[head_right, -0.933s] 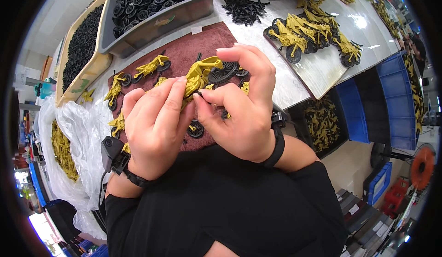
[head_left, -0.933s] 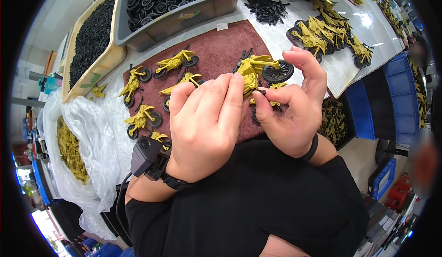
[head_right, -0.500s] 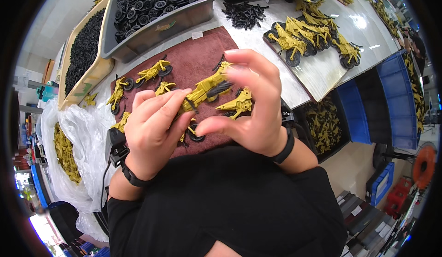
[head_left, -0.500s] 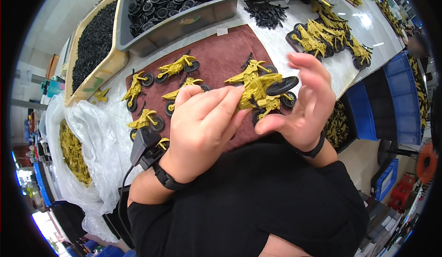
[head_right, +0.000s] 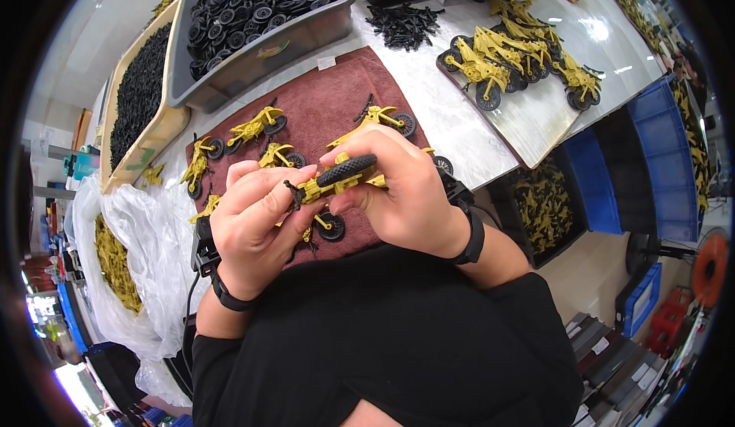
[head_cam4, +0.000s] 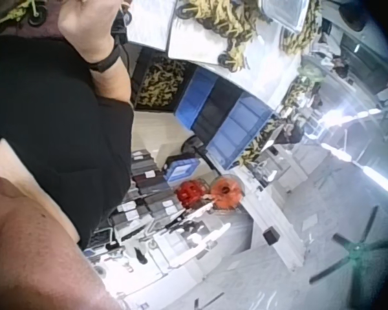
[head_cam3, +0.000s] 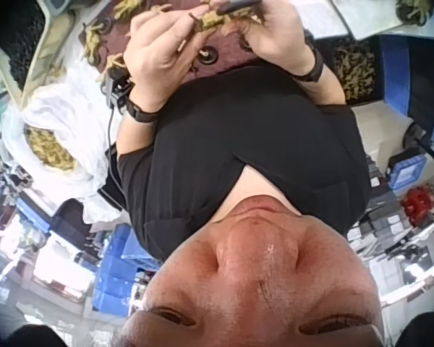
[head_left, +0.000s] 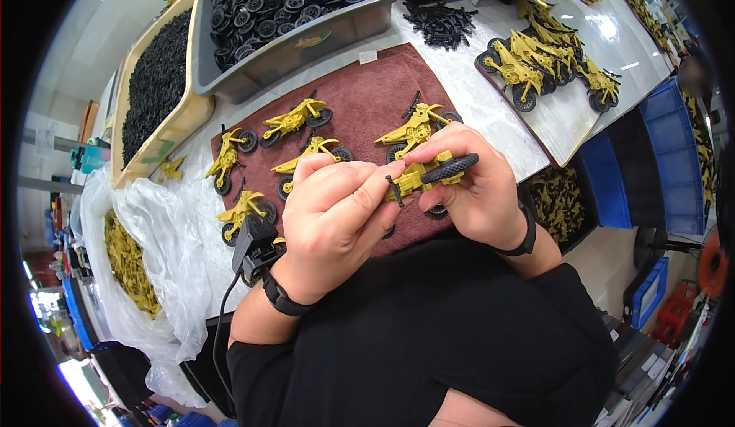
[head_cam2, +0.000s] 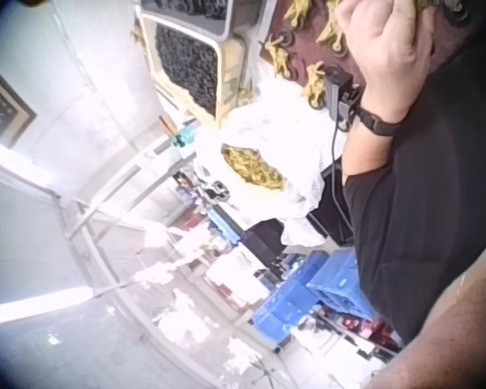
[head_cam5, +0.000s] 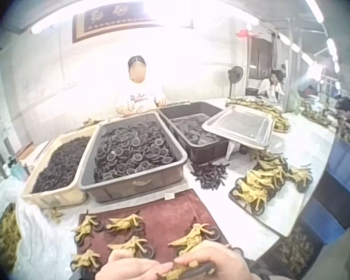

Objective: Assembling plastic toy motorcycles by attaching wheels to the main frame.

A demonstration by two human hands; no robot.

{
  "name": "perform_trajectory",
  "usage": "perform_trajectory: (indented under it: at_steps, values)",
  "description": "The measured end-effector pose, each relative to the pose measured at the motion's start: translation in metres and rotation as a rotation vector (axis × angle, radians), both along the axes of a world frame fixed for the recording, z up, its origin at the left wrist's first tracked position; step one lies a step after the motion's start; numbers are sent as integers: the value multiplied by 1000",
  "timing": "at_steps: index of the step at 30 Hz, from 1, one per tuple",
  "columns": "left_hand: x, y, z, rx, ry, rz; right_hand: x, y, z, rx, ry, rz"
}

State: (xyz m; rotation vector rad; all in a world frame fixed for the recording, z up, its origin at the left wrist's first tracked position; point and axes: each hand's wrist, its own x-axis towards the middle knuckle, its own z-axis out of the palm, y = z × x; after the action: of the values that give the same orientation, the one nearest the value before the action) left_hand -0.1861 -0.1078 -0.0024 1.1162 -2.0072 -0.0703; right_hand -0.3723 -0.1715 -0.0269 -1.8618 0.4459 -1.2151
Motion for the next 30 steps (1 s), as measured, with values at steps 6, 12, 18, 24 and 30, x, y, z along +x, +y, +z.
perform_trajectory:
  at_steps: [6,12,18,24,30]
  values:
    - [4,-2,6,-202,-151,63,-3,-15,-1,-234,0,108]
    - [11,8,-10,-402,-296,297,-10,-9,-3,733,-202,419]
    - [16,0,-22,-299,-104,226,0,4,-2,676,-138,310]
    - [15,16,-20,496,674,-7,6,7,0,323,49,42]
    - [11,15,-18,381,698,-66,2,4,-3,202,134,150]
